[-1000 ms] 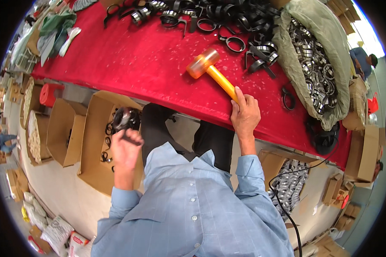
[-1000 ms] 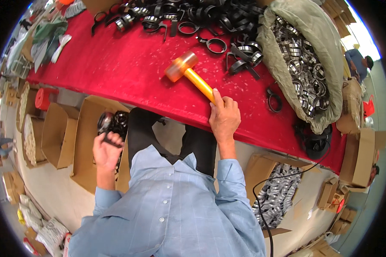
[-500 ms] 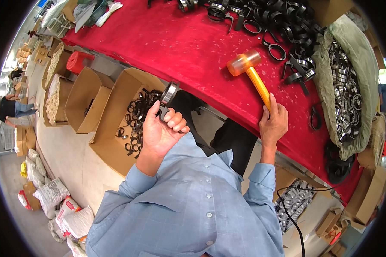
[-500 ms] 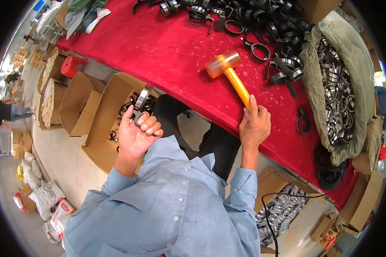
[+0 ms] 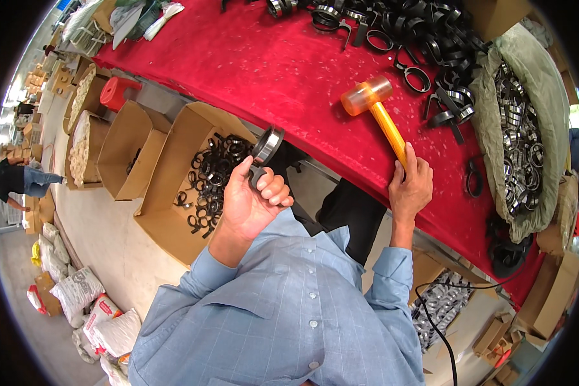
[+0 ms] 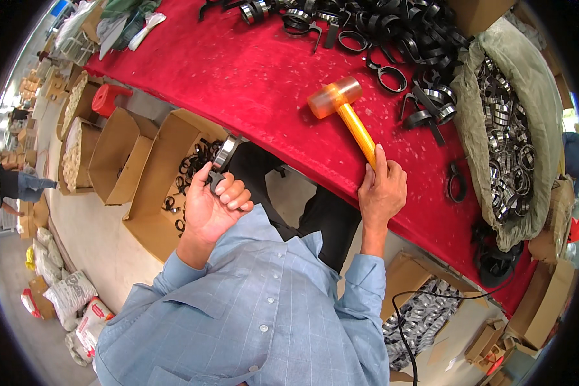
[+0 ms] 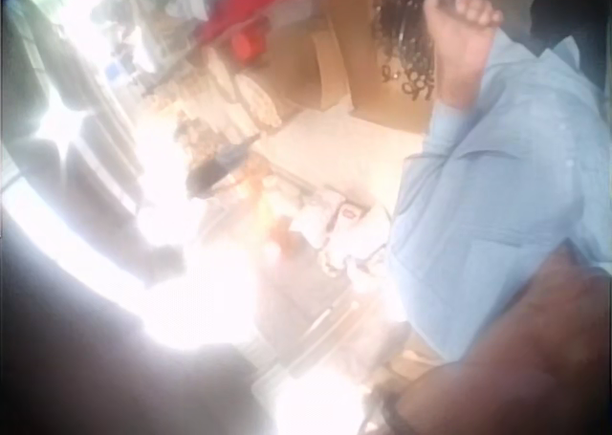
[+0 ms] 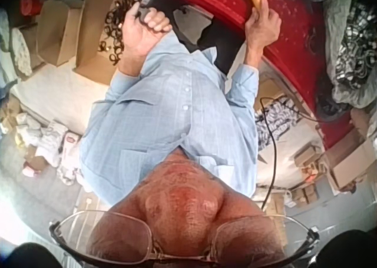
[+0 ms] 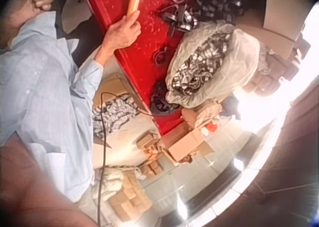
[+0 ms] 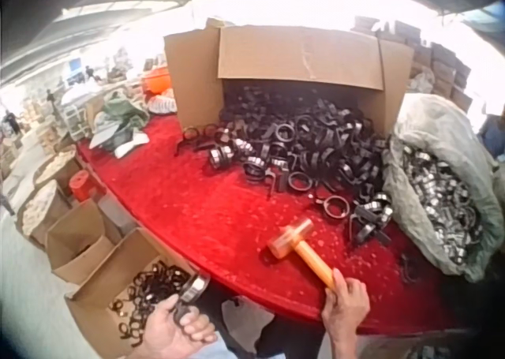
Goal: Assemble metal rings with rubber gaskets using a mallet in a manufacturing setting.
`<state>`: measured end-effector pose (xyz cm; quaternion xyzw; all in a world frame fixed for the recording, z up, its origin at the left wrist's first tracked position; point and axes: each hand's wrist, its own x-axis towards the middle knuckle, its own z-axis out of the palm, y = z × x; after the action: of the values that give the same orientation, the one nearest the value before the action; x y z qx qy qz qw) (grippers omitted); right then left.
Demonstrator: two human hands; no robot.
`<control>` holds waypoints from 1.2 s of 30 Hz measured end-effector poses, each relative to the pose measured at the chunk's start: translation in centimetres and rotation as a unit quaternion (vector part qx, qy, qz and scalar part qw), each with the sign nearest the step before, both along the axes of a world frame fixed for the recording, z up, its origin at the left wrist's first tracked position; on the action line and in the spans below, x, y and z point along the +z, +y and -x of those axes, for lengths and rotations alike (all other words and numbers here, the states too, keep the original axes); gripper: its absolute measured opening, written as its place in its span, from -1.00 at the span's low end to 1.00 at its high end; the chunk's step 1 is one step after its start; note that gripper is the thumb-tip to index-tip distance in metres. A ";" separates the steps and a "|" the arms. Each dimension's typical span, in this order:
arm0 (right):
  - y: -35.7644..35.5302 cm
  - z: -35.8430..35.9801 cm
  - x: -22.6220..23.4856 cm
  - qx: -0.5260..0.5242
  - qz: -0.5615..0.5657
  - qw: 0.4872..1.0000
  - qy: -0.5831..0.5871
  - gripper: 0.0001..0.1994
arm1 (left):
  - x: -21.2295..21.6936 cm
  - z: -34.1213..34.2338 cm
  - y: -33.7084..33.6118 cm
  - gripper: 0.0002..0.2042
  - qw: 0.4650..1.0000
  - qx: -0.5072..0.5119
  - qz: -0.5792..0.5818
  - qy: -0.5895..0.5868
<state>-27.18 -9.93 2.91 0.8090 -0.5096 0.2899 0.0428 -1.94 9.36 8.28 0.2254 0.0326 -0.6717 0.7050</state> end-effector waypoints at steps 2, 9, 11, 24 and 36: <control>0.0 0.0 0.0 0.003 -0.006 1.000 -0.002 -0.47 | 0.0 0.0 0.1 -0.47 1.000 0.000 0.000 0.001; 2.3 -2.9 5.3 0.058 -0.005 0.986 -0.155 -0.54 | -0.4 0.5 0.4 -0.47 1.000 -0.014 0.000 -0.014; 5.0 -4.9 7.6 0.134 -0.283 0.884 -0.348 -0.67 | -0.4 0.9 0.6 -0.47 0.999 -0.021 -0.006 -0.029; 8.4 -9.5 7.8 0.224 -0.628 0.581 -0.466 -0.88 | -0.6 3.3 0.9 -0.57 0.949 0.032 -0.023 -0.312; 8.7 -9.6 7.9 0.225 -0.634 0.569 -0.473 -0.87 | -0.3 3.0 1.5 -0.55 0.914 0.032 -0.018 -0.403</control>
<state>-17.61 -1.25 10.86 0.4647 -0.3120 0.2344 -0.7948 -4.97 10.86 7.96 0.4883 -0.2350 -0.4999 0.6756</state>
